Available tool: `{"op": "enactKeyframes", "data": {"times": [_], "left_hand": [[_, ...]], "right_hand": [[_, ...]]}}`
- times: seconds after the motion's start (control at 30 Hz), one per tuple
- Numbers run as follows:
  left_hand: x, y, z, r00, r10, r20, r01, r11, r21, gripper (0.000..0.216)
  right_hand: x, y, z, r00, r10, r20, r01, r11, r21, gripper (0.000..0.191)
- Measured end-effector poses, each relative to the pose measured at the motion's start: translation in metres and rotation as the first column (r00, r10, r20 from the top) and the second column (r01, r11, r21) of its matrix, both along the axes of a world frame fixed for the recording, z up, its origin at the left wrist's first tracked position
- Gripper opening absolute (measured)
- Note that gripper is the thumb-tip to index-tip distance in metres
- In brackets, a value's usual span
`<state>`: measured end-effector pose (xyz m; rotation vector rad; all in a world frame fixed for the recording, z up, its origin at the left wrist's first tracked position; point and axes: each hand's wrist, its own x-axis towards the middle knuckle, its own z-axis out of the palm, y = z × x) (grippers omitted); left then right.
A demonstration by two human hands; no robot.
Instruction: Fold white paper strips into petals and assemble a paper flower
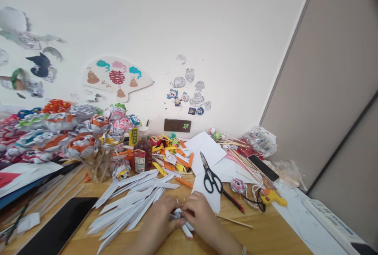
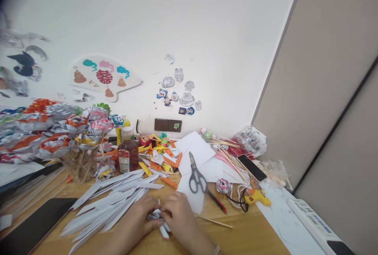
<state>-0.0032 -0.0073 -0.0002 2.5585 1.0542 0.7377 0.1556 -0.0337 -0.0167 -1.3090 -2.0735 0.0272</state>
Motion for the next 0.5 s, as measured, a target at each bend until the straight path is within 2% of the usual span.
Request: {"op": "enactKeyframes", "data": {"times": [0.13, 0.2, 0.3, 0.37, 0.5], "left_hand": [[0.001, -0.003, -0.001, 1.000, 0.023, -0.008, -0.022, 1.000, 0.016, 0.009], [0.001, -0.004, -0.002, 0.999, 0.036, -0.006, -0.036, 0.999, 0.001, 0.009], [0.001, -0.003, -0.001, 0.999, 0.023, 0.031, -0.023, 1.000, -0.002, 0.012], [0.001, -0.003, 0.008, 0.997, 0.017, 0.076, -0.017, 1.000, -0.001, 0.017], [-0.004, -0.017, 0.042, 0.977, -0.035, 0.208, 0.028, 0.999, 0.036, 0.018]], "right_hand": [[0.004, 0.000, 0.004, 0.983, 0.112, 0.144, -0.130, 0.984, 0.122, 0.016], [0.005, 0.000, 0.006, 0.980, 0.114, 0.162, -0.134, 0.984, 0.116, 0.015], [0.008, 0.000, 0.007, 0.990, 0.066, 0.122, -0.071, 0.997, 0.038, 0.011], [0.009, -0.001, 0.007, 0.996, 0.030, 0.090, -0.030, 1.000, -0.006, 0.011], [0.009, -0.001, 0.005, 1.000, -0.017, 0.020, 0.017, 1.000, 0.011, 0.015]]}}
